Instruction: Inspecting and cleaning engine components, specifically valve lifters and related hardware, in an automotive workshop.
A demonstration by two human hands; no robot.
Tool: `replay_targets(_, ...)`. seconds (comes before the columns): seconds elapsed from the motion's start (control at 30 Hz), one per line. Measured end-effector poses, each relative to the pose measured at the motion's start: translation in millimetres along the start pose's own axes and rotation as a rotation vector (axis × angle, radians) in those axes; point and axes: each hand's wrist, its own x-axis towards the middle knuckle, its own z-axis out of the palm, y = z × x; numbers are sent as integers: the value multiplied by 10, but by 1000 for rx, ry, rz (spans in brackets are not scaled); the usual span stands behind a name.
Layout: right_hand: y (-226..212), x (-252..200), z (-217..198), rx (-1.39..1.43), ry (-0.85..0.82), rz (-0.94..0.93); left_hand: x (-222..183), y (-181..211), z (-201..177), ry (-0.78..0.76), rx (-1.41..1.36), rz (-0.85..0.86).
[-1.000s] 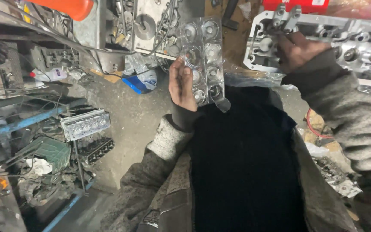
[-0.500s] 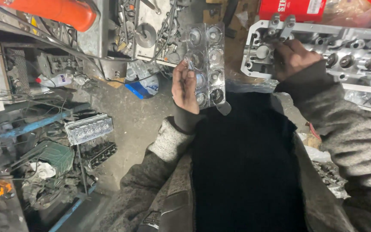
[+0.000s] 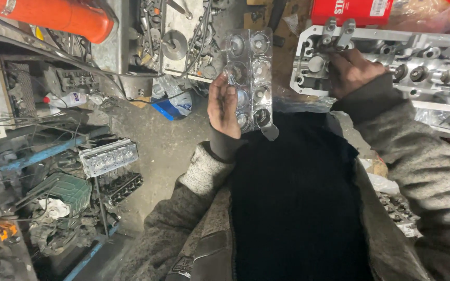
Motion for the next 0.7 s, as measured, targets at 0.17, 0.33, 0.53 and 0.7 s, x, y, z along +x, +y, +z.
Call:
replay_targets(0.17,127,-201,385,-33,139,-27,15,-155,-45,-21,-53,66)
replay_targets(0.33,-191,-44,-166,-72,-16,38,27,-19,62,-21,82,106)
replay_targets(0.53,-560,-88,-300,460,67,88,-7,166,139,-62,249,141)
replay_targets(0.7,-1032,-63,-485,408,377,-173,-20,191,242,-135,61,171)
